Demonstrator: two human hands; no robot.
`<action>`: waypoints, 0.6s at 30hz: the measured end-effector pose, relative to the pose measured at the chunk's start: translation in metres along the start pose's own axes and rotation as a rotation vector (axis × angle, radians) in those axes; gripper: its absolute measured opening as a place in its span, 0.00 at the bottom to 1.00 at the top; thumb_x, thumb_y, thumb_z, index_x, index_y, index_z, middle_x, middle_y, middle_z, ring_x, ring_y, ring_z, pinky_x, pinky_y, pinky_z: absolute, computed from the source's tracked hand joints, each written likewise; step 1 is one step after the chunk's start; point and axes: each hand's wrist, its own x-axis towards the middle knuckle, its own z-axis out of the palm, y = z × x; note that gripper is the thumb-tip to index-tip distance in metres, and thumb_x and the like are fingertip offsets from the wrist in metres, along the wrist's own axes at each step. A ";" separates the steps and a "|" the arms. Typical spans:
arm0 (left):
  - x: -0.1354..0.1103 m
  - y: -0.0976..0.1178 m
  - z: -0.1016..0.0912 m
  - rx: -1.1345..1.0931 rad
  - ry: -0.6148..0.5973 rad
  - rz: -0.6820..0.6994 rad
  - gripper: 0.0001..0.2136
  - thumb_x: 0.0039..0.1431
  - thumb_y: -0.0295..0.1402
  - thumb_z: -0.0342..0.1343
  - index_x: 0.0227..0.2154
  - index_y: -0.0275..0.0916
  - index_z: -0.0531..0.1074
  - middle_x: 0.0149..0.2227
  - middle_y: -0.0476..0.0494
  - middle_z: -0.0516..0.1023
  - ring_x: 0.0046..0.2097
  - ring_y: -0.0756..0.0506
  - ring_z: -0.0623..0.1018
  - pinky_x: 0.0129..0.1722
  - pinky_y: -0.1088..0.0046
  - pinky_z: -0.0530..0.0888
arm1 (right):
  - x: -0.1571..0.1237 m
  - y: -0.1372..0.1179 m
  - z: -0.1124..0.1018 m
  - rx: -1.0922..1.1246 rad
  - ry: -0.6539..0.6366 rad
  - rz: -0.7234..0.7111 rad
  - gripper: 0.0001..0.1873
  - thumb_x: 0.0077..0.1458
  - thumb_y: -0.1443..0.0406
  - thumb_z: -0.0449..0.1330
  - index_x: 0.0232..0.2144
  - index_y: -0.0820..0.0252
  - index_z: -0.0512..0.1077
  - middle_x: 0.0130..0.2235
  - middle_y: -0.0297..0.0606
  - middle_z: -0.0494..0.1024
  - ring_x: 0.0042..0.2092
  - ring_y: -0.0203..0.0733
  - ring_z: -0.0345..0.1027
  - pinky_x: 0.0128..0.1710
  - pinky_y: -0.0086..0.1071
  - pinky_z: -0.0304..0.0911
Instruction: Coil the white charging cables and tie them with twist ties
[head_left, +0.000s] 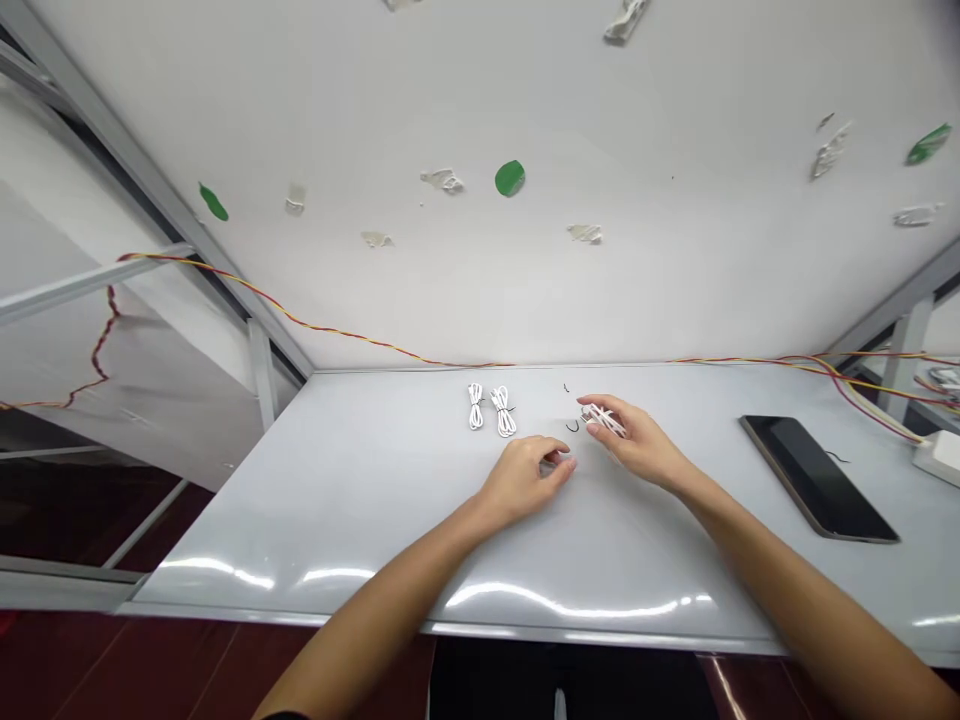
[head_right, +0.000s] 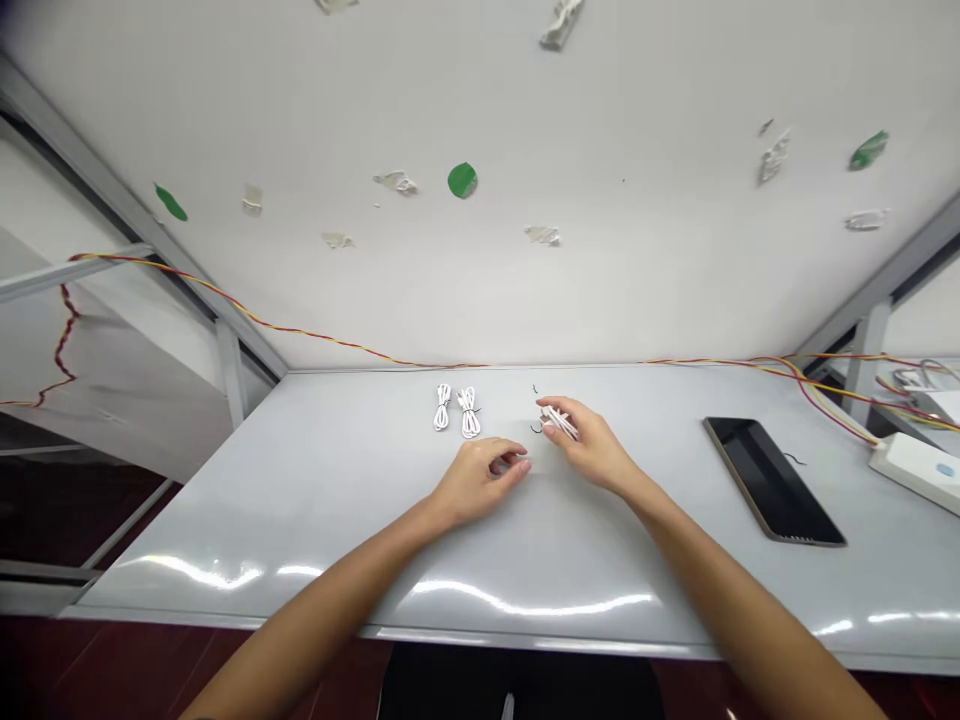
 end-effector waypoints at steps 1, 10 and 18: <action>0.000 0.001 0.001 -0.154 -0.019 -0.048 0.16 0.62 0.42 0.56 0.47 0.37 0.75 0.37 0.42 0.80 0.35 0.46 0.78 0.36 0.69 0.75 | -0.003 -0.008 0.004 0.126 -0.042 0.006 0.20 0.60 0.57 0.57 0.54 0.52 0.69 0.50 0.41 0.76 0.50 0.47 0.71 0.50 0.41 0.66; 0.005 0.000 0.000 -0.827 0.034 -0.365 0.21 0.52 0.44 0.67 0.43 0.35 0.73 0.35 0.41 0.79 0.33 0.46 0.79 0.30 0.68 0.79 | -0.011 -0.022 0.007 0.681 -0.297 0.174 0.32 0.55 0.55 0.64 0.60 0.51 0.64 0.55 0.44 0.75 0.53 0.49 0.72 0.52 0.45 0.68; 0.009 -0.002 -0.010 -0.938 0.076 -0.463 0.17 0.54 0.33 0.64 0.46 0.37 0.71 0.36 0.40 0.81 0.32 0.47 0.79 0.27 0.74 0.74 | -0.002 -0.016 0.000 0.625 -0.168 0.225 0.28 0.50 0.52 0.68 0.50 0.59 0.73 0.42 0.44 0.82 0.40 0.47 0.77 0.46 0.47 0.71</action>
